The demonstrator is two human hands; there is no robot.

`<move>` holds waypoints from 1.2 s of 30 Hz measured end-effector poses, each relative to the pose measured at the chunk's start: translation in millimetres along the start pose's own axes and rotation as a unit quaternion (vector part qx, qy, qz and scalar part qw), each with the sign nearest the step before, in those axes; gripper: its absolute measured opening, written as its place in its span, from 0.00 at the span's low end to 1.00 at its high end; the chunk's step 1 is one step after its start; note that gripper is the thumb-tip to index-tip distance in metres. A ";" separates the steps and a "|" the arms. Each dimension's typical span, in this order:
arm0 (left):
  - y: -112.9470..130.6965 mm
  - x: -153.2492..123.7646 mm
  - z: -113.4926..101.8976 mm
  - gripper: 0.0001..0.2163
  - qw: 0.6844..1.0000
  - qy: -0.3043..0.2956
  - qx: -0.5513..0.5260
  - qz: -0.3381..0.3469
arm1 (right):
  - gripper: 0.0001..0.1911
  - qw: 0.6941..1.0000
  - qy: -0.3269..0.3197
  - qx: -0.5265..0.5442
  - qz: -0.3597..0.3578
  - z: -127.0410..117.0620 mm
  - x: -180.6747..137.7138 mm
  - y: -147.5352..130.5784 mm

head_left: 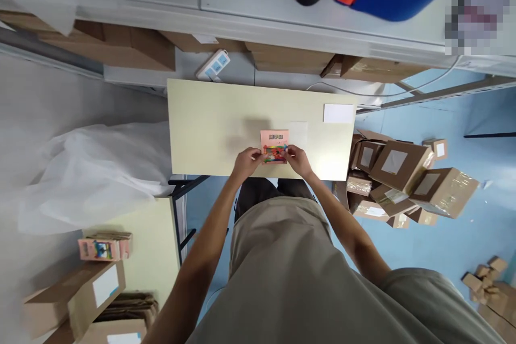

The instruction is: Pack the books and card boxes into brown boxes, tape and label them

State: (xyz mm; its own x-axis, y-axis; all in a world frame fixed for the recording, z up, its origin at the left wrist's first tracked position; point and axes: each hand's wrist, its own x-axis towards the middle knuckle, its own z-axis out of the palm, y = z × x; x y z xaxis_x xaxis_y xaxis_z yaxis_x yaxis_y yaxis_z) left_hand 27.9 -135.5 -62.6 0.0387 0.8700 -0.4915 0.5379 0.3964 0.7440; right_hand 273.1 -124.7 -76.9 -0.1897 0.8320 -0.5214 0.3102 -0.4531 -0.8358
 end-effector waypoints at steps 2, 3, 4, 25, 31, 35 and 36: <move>2.2 9.9 28.6 0.18 0.999 0.004 0.046 -0.008 | 0.12 0.996 0.032 -0.078 0.016 -12.2 -3.1 12.3; 3.1 14.2 38.9 0.16 0.998 0.009 0.064 -0.016 | 0.10 0.993 0.041 -0.109 0.025 -15.3 -1.6 16.8; 3.9 18.0 46.5 0.14 0.996 0.015 0.079 -0.028 | 0.09 0.989 0.046 -0.133 0.033 -16.8 1.5 20.3; -43.0 42.5 63.5 0.12 0.985 0.034 -0.062 -0.159 | 0.18 0.964 0.181 -0.193 0.034 -57.4 10.1 61.4; -39.5 39.8 62.7 0.10 0.987 0.027 -0.071 -0.143 | 0.15 0.972 0.159 -0.145 0.094 -53.9 16.4 63.1; -36.1 35.5 64.2 0.08 0.988 0.050 -0.056 -0.136 | 0.13 0.966 0.163 -0.163 0.117 -48.7 15.8 56.0; -35.3 33.8 65.0 0.06 0.988 0.059 -0.046 -0.135 | 0.13 0.967 0.165 -0.161 0.112 -48.5 13.4 53.8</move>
State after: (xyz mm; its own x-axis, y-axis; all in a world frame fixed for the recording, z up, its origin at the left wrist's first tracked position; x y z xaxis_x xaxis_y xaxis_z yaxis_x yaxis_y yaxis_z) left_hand 64.9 -139.2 -134.9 -0.1964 0.7555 -0.6250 0.4368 0.6381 0.6340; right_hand 332.4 -122.5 -120.5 0.2067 0.8049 -0.5562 0.5926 -0.5554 -0.5834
